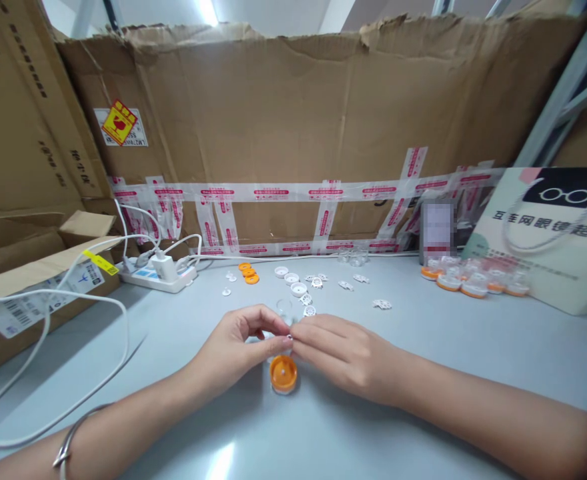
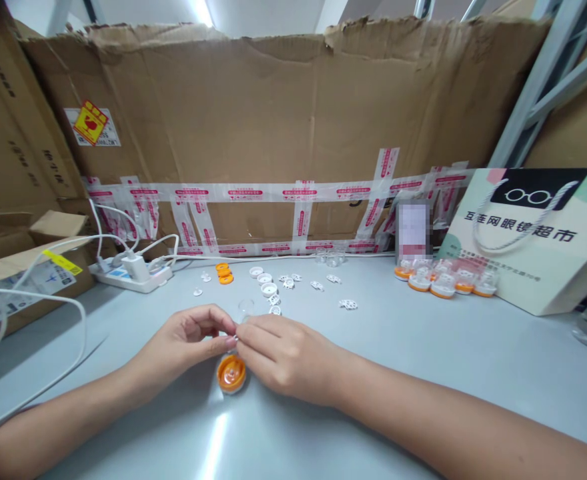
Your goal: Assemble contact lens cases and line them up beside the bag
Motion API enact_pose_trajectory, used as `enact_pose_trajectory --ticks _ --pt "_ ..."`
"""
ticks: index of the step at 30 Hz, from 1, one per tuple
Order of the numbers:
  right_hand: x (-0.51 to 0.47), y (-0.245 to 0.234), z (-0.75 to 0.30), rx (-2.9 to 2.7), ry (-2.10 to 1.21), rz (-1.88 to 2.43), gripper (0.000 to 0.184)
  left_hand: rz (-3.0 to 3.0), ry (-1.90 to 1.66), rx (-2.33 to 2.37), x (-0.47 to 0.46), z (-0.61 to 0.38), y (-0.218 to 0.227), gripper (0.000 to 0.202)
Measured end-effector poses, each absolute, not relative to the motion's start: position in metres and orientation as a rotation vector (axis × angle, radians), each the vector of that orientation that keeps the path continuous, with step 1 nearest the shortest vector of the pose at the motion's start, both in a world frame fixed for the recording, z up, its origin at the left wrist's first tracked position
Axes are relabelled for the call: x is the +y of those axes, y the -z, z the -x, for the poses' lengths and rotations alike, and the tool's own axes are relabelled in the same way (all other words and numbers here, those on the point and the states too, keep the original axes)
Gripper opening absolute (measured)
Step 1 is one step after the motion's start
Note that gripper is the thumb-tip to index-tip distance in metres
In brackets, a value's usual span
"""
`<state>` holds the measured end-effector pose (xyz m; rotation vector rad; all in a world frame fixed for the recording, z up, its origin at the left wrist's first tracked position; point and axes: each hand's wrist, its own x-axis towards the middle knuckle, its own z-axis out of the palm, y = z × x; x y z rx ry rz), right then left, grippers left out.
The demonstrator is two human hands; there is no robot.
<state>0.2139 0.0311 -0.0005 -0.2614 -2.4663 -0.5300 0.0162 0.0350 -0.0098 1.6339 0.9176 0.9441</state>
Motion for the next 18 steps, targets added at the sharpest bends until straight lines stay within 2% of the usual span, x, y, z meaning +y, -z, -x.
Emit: enact_pose_trajectory --ticks 18 --pt "0.0358 0.0079 -0.2127 -2.381 0.418 0.501 0.015 -1.552 -1.034 0.883 0.0343 -0.0175 0.0072 0.014"
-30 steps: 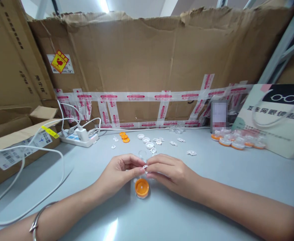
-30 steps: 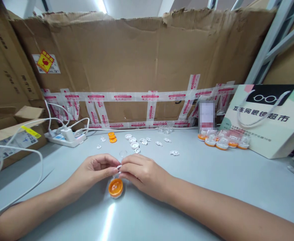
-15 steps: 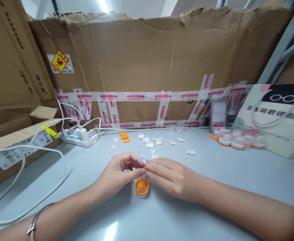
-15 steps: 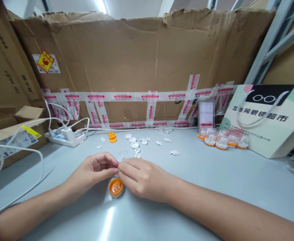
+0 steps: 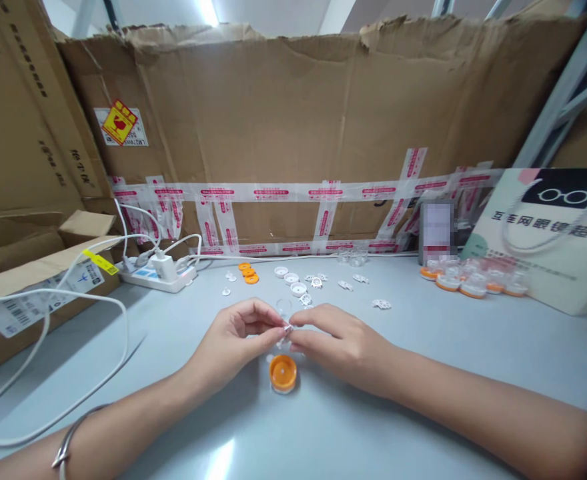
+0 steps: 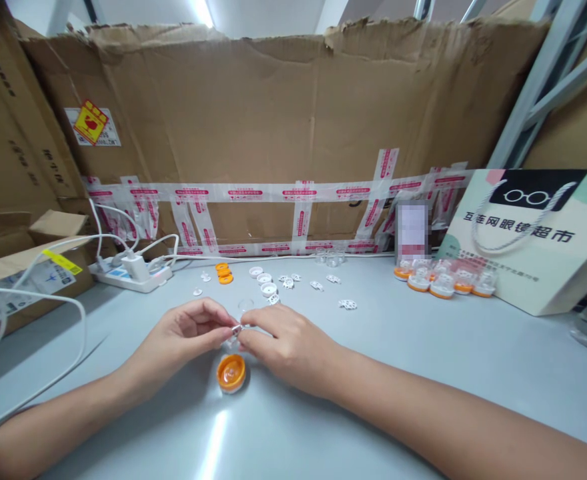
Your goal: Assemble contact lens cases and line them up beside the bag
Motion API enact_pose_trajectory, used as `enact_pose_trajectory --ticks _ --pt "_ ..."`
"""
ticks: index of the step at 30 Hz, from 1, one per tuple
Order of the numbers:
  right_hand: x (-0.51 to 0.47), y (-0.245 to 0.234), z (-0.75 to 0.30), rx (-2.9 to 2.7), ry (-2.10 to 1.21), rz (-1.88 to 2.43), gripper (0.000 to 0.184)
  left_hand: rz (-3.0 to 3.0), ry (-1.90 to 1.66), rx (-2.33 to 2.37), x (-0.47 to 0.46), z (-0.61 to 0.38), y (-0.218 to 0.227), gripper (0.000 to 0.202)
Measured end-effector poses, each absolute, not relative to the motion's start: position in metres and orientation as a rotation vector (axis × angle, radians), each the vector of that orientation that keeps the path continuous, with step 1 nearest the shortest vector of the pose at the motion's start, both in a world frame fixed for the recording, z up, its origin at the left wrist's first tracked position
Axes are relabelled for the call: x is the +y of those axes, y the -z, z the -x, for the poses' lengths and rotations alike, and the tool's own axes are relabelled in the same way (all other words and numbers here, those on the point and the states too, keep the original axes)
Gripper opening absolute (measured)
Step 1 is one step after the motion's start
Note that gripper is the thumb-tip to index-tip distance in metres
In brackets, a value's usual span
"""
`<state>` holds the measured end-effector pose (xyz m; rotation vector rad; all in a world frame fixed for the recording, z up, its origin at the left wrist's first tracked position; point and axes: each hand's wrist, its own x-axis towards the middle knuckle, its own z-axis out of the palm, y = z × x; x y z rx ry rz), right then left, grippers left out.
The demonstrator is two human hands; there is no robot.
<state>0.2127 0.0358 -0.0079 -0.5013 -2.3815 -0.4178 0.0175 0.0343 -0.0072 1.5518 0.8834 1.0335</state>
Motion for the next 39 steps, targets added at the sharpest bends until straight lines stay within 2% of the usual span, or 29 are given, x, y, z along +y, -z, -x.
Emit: enact_pose_trajectory --ticks 17,25,32,35,39 --pt "0.0363 0.0089 -0.2149 -2.412 0.365 0.531 0.016 -1.717 -1.040 0.881 0.0313 -0.0161 0.0087 0.016" --pt "0.0368 0.0090 -0.2162 -2.446 0.519 0.467 0.017 -1.601 -0.934 0.868 0.0344 -0.0172 0.0115 0.020" --pt "0.0351 0.0076 -0.2150 -2.415 0.587 0.428 0.018 -1.731 -0.929 0.946 0.0338 -0.0160 0.0096 0.017" --pt "0.0352 0.0079 -0.2144 -2.398 0.511 0.449 0.016 -1.781 -0.964 0.950 0.0334 -0.0150 0.0100 0.016" --pt "0.0370 0.0096 -0.2125 -2.365 0.201 0.504 0.015 -1.735 -0.961 0.905 0.0355 -0.0147 0.0116 0.016"
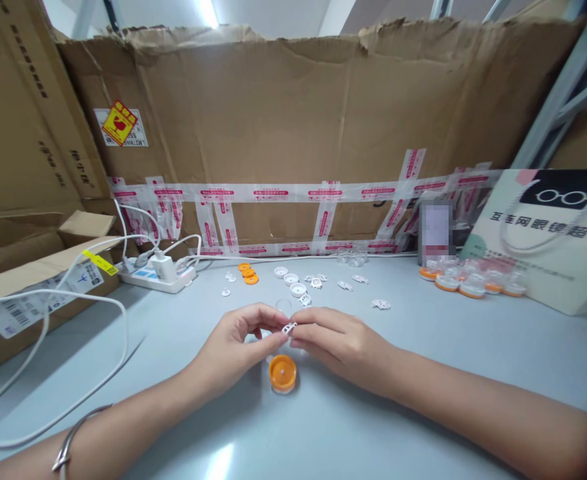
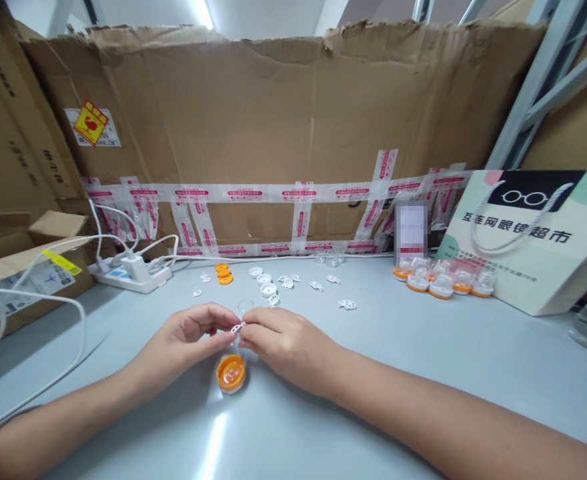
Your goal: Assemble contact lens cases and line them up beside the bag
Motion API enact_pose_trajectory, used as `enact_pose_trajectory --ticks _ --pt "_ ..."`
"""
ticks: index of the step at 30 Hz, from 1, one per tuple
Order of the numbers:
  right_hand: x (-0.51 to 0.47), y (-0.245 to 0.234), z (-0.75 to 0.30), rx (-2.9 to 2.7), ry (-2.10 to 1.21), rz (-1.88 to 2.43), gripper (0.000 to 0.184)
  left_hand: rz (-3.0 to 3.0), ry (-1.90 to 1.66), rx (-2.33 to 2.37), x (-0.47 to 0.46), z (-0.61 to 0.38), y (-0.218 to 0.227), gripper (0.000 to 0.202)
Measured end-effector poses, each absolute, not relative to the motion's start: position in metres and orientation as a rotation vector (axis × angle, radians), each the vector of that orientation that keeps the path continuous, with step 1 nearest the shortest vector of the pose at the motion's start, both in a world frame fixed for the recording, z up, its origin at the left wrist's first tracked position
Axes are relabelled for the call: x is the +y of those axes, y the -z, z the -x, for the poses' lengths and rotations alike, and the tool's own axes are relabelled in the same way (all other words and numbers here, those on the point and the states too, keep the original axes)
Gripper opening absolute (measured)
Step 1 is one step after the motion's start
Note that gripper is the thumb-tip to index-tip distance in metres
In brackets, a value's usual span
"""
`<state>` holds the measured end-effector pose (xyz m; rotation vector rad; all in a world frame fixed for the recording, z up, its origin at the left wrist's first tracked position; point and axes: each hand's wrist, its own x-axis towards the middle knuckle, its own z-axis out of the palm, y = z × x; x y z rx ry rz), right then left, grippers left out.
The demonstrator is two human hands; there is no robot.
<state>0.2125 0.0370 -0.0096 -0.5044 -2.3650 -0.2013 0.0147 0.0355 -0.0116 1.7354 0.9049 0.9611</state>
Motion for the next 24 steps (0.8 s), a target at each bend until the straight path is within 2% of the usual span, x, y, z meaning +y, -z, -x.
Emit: enact_pose_trajectory --ticks 8,19,24 --pt "0.0404 0.0099 -0.2124 -2.248 -0.360 0.569 0.007 -1.713 -0.927 0.846 0.0373 -0.0145 0.0088 0.016" --pt "0.0386 0.0101 -0.2128 -2.274 -0.435 0.604 0.009 -1.462 -0.861 0.788 0.0388 -0.0177 0.0122 0.015" --pt "0.0367 0.0093 -0.2121 -2.233 -0.524 0.611 0.009 -1.545 -0.883 0.880 0.0385 -0.0175 0.0086 0.015"
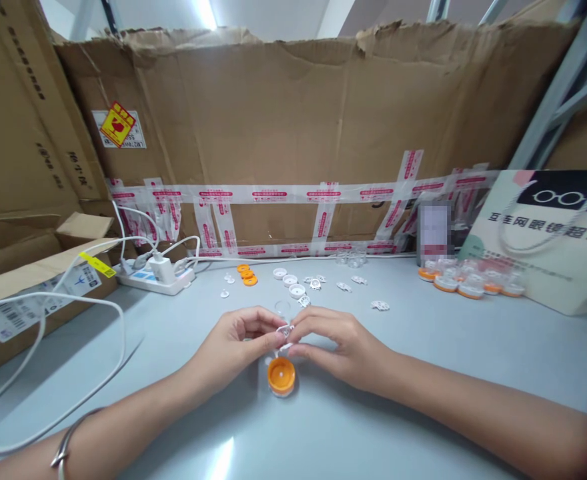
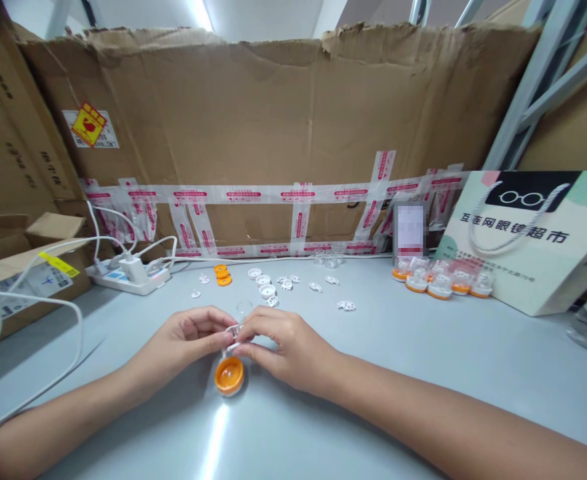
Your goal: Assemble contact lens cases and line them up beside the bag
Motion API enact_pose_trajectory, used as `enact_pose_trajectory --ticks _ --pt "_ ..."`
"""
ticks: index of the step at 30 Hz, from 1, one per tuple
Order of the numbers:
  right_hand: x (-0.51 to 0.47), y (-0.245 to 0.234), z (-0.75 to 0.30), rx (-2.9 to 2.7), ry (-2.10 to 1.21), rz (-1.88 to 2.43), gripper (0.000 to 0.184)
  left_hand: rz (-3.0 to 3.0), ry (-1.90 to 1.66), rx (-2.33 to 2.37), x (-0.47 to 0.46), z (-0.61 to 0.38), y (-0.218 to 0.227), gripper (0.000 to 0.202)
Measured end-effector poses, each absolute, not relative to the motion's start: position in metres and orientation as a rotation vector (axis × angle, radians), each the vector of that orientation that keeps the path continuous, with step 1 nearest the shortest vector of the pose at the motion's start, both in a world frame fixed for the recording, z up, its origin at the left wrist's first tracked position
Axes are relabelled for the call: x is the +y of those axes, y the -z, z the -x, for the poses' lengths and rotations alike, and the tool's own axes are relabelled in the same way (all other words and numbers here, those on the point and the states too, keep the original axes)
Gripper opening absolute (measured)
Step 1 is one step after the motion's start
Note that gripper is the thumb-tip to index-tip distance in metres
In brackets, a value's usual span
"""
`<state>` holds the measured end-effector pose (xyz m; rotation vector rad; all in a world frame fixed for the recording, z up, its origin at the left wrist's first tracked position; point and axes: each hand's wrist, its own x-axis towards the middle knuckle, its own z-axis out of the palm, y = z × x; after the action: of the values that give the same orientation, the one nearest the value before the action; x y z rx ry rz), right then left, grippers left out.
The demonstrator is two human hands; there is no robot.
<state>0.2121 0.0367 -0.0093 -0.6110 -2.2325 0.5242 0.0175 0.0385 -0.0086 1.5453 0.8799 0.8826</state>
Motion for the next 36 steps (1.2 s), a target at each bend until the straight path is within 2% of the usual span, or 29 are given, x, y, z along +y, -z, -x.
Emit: enact_pose_trajectory --ticks 8,12,15,25,30,36 --pt "0.032 0.002 -0.209 -2.040 -0.876 0.855 0.012 -2.066 -1.130 1.060 0.028 -0.013 0.005 0.004" --pt "0.033 0.000 -0.205 -1.772 -1.272 0.922 0.016 -2.568 -1.362 0.819 0.028 -0.009 0.009 0.012" --pt "0.035 -0.002 -0.203 -1.611 -1.450 0.918 0.021 -2.823 -1.424 0.650 0.030 -0.006 0.012 0.018" --pt "0.038 0.000 -0.207 -1.421 -1.693 0.893 0.027 -3.031 -1.525 0.673 0.031 -0.004 0.009 0.017" --pt "0.036 0.000 -0.207 -1.376 -1.764 0.861 0.030 -3.079 -1.467 0.596 0.031 -0.002 0.012 0.016" --pt "0.037 0.002 -0.207 -1.377 -1.774 0.844 0.024 -3.048 -1.381 0.517 0.034 -0.001 0.014 0.027"
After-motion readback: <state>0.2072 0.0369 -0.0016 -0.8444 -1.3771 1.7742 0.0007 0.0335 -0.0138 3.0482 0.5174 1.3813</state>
